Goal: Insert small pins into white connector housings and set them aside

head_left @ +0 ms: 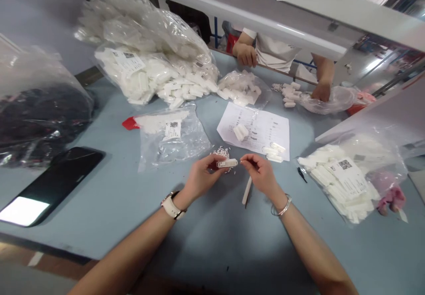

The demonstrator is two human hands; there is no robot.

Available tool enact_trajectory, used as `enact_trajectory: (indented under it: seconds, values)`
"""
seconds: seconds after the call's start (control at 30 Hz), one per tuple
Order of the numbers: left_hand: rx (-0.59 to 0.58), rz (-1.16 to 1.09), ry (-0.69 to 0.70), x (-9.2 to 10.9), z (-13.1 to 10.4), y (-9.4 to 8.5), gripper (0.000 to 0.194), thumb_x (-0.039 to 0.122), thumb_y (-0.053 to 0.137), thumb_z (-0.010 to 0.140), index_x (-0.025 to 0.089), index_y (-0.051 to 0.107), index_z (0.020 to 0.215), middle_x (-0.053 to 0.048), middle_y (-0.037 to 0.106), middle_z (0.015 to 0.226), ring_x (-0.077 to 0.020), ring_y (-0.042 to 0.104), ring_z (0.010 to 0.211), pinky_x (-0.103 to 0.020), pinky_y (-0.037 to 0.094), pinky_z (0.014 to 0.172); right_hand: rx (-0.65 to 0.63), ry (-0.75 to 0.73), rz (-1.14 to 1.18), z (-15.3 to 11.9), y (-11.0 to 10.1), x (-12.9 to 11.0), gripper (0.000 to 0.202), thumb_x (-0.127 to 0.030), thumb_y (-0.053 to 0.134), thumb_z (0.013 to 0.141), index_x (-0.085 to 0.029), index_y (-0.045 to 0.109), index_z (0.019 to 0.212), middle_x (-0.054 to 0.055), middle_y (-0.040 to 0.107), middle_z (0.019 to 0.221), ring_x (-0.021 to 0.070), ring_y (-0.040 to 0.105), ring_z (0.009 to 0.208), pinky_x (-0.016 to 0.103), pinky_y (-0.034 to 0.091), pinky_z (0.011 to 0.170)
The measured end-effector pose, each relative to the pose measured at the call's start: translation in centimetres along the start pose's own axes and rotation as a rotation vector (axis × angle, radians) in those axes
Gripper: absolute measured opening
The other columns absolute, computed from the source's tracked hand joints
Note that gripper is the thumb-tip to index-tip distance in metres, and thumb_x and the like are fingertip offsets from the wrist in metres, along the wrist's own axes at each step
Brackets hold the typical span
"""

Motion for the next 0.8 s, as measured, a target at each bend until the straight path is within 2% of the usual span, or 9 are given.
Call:
enact_trajectory:
  seconds: [0.27, 0.53, 0.8]
  values:
    - [-0.061, 0.074, 0.097, -0.1, -0.6, 0.5, 0.023, 0.034, 0.068, 0.074, 0.018, 0.066, 0.09, -0.002, 0.069, 0.073, -0.0128, 0.059, 0.06, -0.024, 0.049, 0.058, -0.03, -0.053, 0.074, -0.4, 0.8, -0.5, 0.015, -0.03, 0.055, 0.085, -0.019, 0.064, 0.08, 0.001, 0.058, 0.077, 0.0108, 0.052, 0.065, 0.023, 0.043, 0.061]
    - [-0.099, 0.057, 0.071, 0.1, -0.7, 0.7, 0.028, 0.037, 0.068, 0.073, 0.015, 0.065, 0.091, -0.005, 0.07, 0.076, -0.0138, 0.062, 0.062, -0.025, 0.051, 0.059, -0.062, -0.107, 0.05, -0.5, 1.3, -0.2, 0.016, -0.029, 0.054, 0.087, -0.02, 0.066, 0.084, 0.003, 0.057, 0.083, 0.0147, 0.055, 0.079, 0.026, 0.046, 0.07]
    - [-0.119, 0.042, 0.073, 0.3, -0.7, 0.8, 0.027, 0.035, 0.068, 0.074, 0.016, 0.066, 0.093, -0.004, 0.071, 0.077, -0.0138, 0.062, 0.063, -0.025, 0.051, 0.061, -0.072, -0.117, 0.037, -0.5, 1.2, -0.1, 0.017, -0.03, 0.054, 0.088, -0.021, 0.068, 0.085, 0.004, 0.058, 0.083, 0.0162, 0.056, 0.082, 0.029, 0.046, 0.076]
Point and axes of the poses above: each hand's wrist, its own z-axis towards the middle knuckle, its own y-axis out of the palm, x = y × z, the point moved 2 cm from there along z, towards the middle knuckle
